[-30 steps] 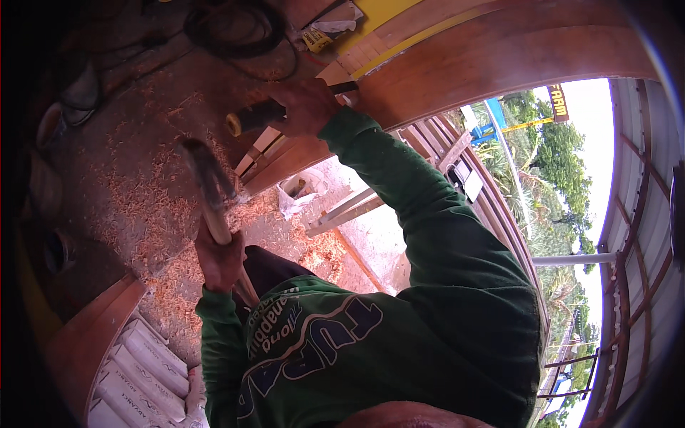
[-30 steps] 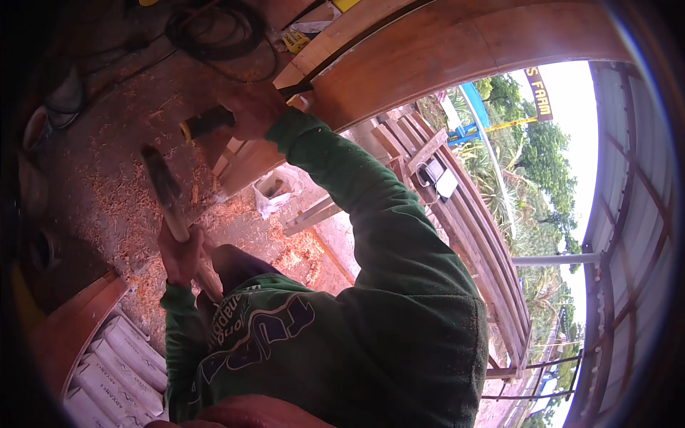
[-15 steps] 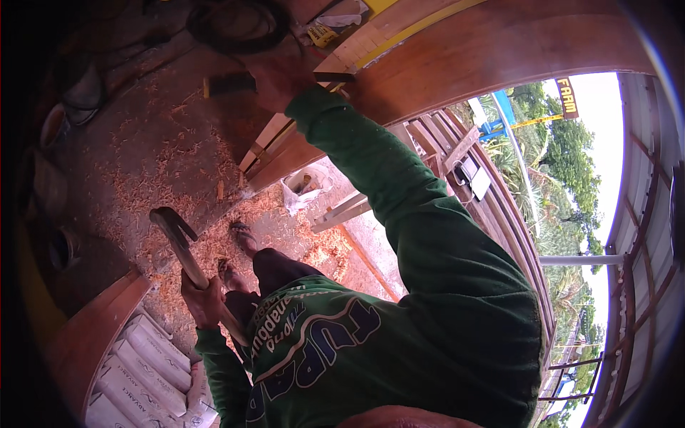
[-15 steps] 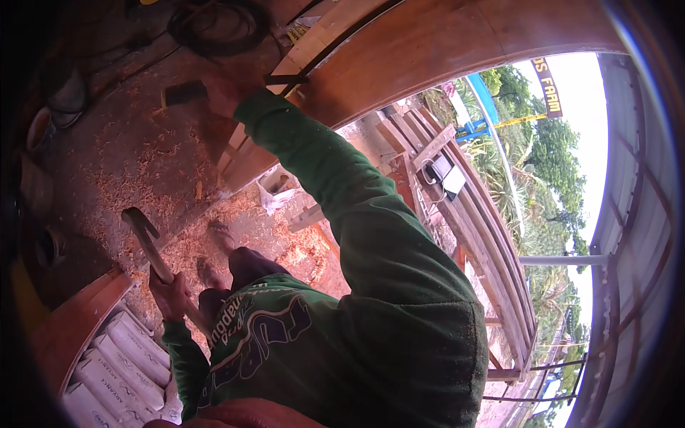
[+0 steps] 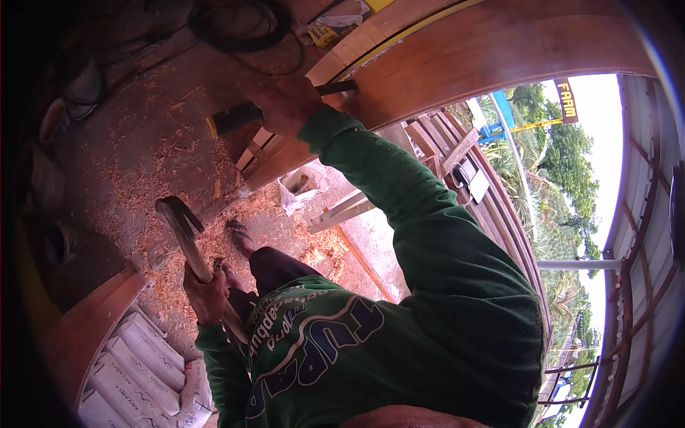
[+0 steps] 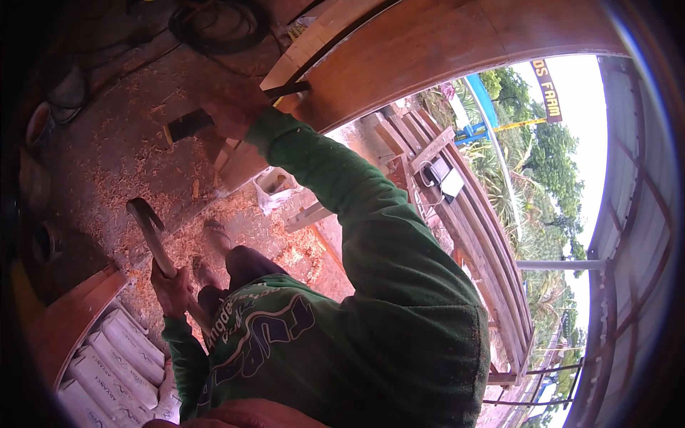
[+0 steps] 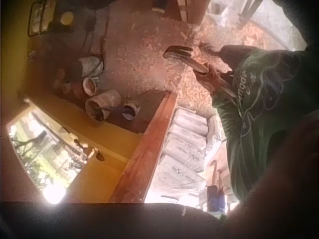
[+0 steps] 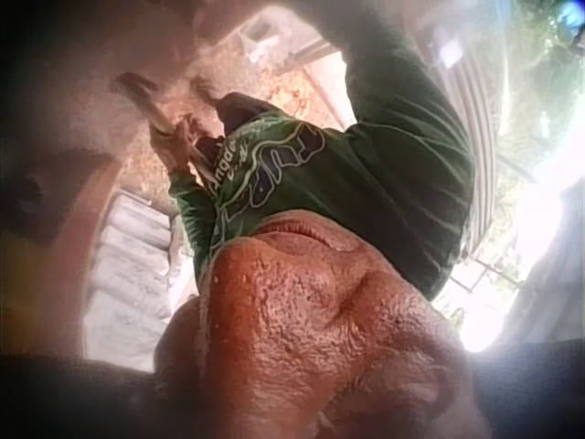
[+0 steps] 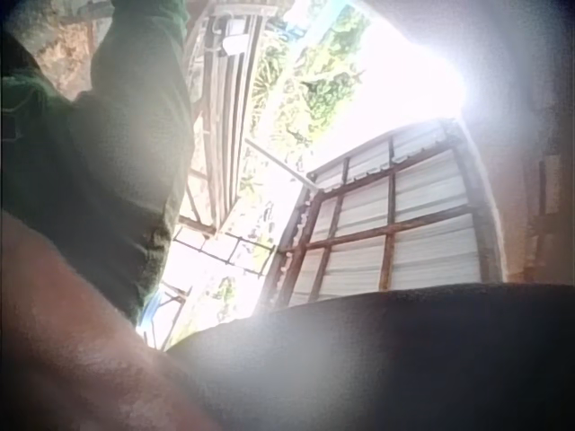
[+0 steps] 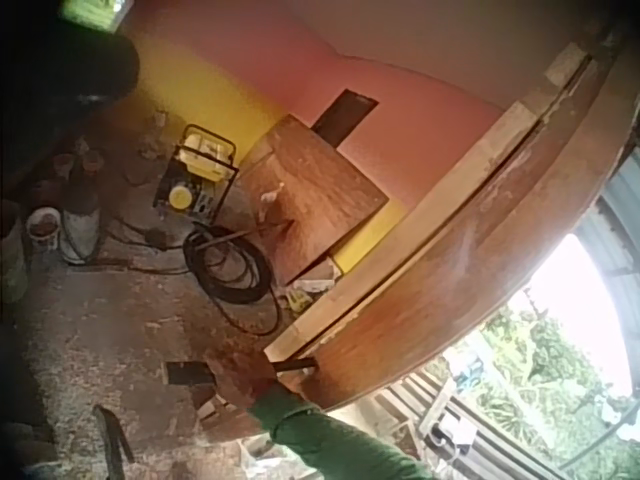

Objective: The person chisels a groove into a wooden door frame by hammering a chisel with a hammer and then clearing the wood chips by hand.

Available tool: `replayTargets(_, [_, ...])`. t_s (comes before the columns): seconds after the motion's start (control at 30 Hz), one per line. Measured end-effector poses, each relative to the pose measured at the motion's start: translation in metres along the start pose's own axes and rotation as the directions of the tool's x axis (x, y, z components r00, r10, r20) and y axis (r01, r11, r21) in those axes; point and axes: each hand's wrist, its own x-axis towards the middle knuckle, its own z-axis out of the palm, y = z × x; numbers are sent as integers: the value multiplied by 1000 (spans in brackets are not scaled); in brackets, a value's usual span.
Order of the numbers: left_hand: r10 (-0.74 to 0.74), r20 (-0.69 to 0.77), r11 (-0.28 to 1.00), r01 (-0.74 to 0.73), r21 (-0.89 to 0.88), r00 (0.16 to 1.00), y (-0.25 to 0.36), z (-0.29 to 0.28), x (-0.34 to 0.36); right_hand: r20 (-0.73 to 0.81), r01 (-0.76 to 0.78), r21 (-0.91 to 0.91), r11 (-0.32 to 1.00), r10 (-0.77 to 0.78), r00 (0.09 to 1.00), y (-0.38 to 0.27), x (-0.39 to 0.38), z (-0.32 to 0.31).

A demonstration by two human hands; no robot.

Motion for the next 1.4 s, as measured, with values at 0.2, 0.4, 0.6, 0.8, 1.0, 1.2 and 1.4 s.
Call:
replayTargets(0.2, [111,-104,980,-126,-153,988,21,7,10,-46,65,-45,997,-67,997,2,-14,-2])
replayTargets(0.4, [77,-3,867,-69,-493,997,51,97,41,-104,117,-27,993,-119,987,-2,-8,-4])
replayTargets(0.6, [212,-45,888,-212,-409,976,66,83,41,-99,48,2,999,-48,994,7,-16,-10])
replayTargets(0.8, [127,64,896,-87,-436,990,82,88,55,-165,116,26,993,-110,980,3,-12,-10])
replayTargets(1.0, [149,78,916,-108,-387,986,59,55,45,-2,-27,-22,999,27,1000,2,4,-12])
replayTargets(1.2, [99,25,937,-85,-339,995,40,39,42,17,-74,-21,997,74,997,-2,4,-3])
replayTargets(1.4, [22,39,945,-8,-327,999,32,42,32,-20,-3,-26,1000,2,1000,-1,-4,-3])
